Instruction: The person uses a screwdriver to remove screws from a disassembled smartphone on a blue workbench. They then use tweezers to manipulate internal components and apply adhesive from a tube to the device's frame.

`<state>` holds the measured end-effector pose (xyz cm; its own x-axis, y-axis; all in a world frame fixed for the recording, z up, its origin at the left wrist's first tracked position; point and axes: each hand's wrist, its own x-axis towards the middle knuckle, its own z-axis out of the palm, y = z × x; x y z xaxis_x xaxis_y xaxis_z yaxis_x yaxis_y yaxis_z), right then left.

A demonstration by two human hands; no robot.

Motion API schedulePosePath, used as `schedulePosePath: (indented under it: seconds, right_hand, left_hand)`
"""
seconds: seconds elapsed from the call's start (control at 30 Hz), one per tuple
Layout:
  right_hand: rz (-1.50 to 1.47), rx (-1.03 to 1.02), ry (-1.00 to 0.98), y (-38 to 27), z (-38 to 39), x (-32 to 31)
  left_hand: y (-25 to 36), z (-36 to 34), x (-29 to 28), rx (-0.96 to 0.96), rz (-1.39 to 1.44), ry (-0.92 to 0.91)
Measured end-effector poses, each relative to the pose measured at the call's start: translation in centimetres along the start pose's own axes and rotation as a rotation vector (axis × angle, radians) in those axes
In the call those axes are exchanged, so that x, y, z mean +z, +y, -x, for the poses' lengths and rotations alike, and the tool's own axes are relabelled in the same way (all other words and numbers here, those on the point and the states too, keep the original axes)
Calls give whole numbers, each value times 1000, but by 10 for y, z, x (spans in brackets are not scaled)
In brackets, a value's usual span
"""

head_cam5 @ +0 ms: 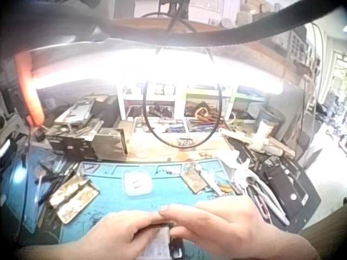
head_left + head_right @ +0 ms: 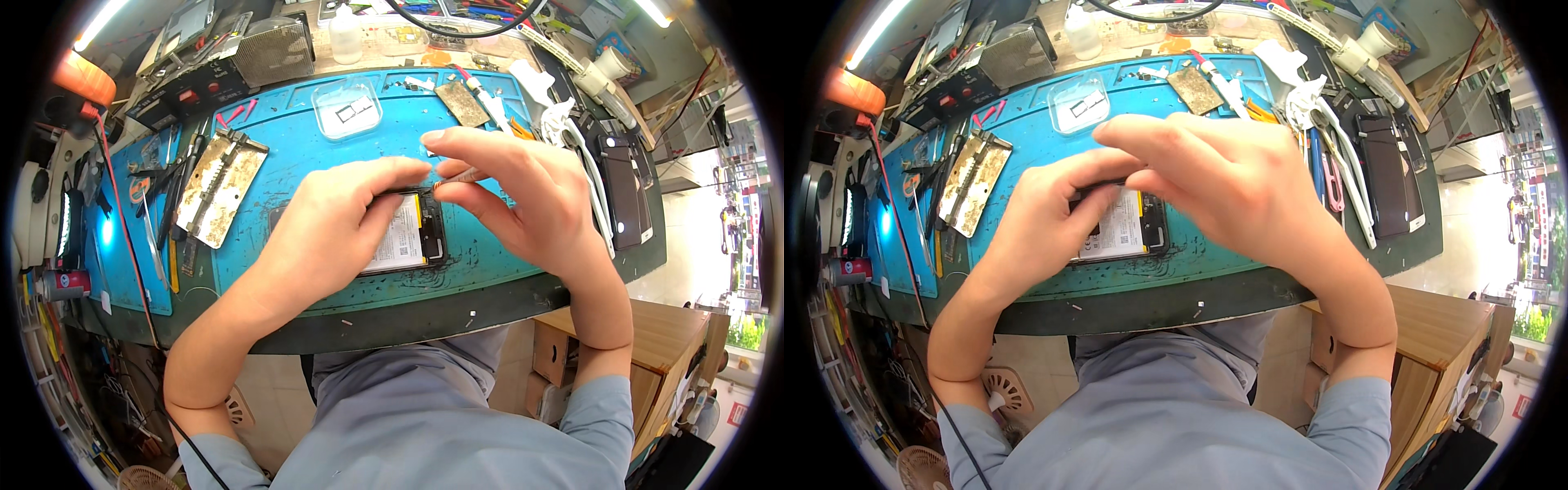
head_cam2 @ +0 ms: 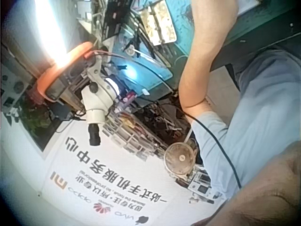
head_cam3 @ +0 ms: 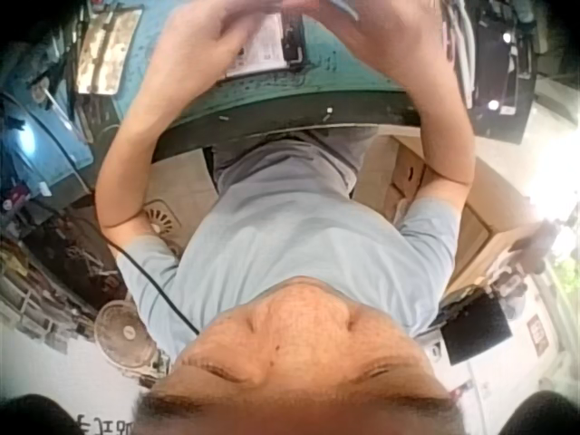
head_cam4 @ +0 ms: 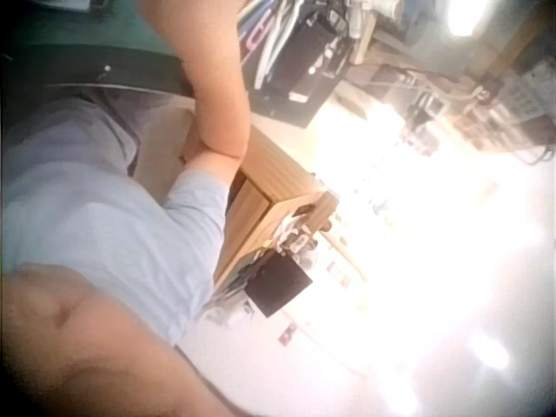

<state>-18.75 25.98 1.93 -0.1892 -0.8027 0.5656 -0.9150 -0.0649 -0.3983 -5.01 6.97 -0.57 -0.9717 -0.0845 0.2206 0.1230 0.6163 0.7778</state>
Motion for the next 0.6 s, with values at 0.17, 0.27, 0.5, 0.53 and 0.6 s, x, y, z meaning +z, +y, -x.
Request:
schedulePosePath:
  seconds: [0.17,0.27,0.5,0.53,0.6]
  right_hand:
    - [-210,162,92,-7,-5,9]
    - [-148,198,-54,-4,-3,-7]
    - [-125,233,57,-9,-9,4]
    - [-39,238,1,-8,-8,0]
    - [31,173,8,-7,-10,0]
  left_hand:
    - [-19,-9,-20,67,-255,204]
    - [-27,-10,-23,11,-267,174]
    - [-32,-11,-13,54,-340,98]
    - [-33,-11,-12,68,-348,93]
    - [-36,-11,-11,123,-361,96]
